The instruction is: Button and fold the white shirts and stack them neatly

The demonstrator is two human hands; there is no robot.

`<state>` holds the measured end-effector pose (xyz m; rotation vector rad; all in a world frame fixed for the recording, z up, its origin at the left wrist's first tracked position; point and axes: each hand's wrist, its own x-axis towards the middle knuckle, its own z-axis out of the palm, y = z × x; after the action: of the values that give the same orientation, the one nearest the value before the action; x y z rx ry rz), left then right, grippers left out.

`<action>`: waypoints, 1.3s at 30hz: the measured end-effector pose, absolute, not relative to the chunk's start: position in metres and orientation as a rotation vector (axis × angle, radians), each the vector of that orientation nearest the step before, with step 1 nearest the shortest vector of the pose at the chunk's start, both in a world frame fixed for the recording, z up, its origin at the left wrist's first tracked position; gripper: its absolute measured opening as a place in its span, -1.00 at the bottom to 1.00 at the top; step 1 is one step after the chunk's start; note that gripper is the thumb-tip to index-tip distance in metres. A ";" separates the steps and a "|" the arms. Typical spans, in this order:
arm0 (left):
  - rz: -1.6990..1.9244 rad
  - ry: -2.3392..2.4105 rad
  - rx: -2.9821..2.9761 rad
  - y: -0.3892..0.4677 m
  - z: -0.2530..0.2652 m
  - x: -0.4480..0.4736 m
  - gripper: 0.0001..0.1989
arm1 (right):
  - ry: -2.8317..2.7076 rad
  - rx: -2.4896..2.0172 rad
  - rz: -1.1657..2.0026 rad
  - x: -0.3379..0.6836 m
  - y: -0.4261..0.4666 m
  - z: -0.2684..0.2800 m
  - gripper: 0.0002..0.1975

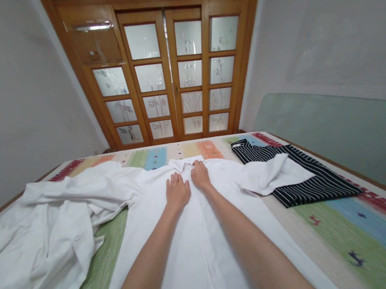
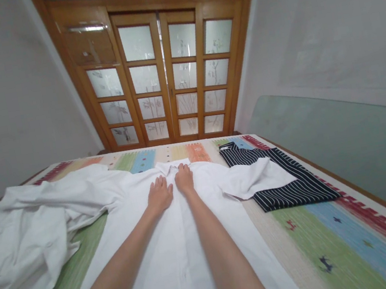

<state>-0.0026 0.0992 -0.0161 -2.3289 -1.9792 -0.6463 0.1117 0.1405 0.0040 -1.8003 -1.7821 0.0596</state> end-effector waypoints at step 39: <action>-0.691 -1.562 -2.627 0.101 0.004 -0.008 -0.70 | -1.812 -1.741 0.094 0.122 0.108 0.007 -0.80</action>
<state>-0.0075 0.1008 0.0041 -2.6270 -1.5617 -0.6912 0.1216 0.1078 0.0075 -1.7409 -1.8123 0.0944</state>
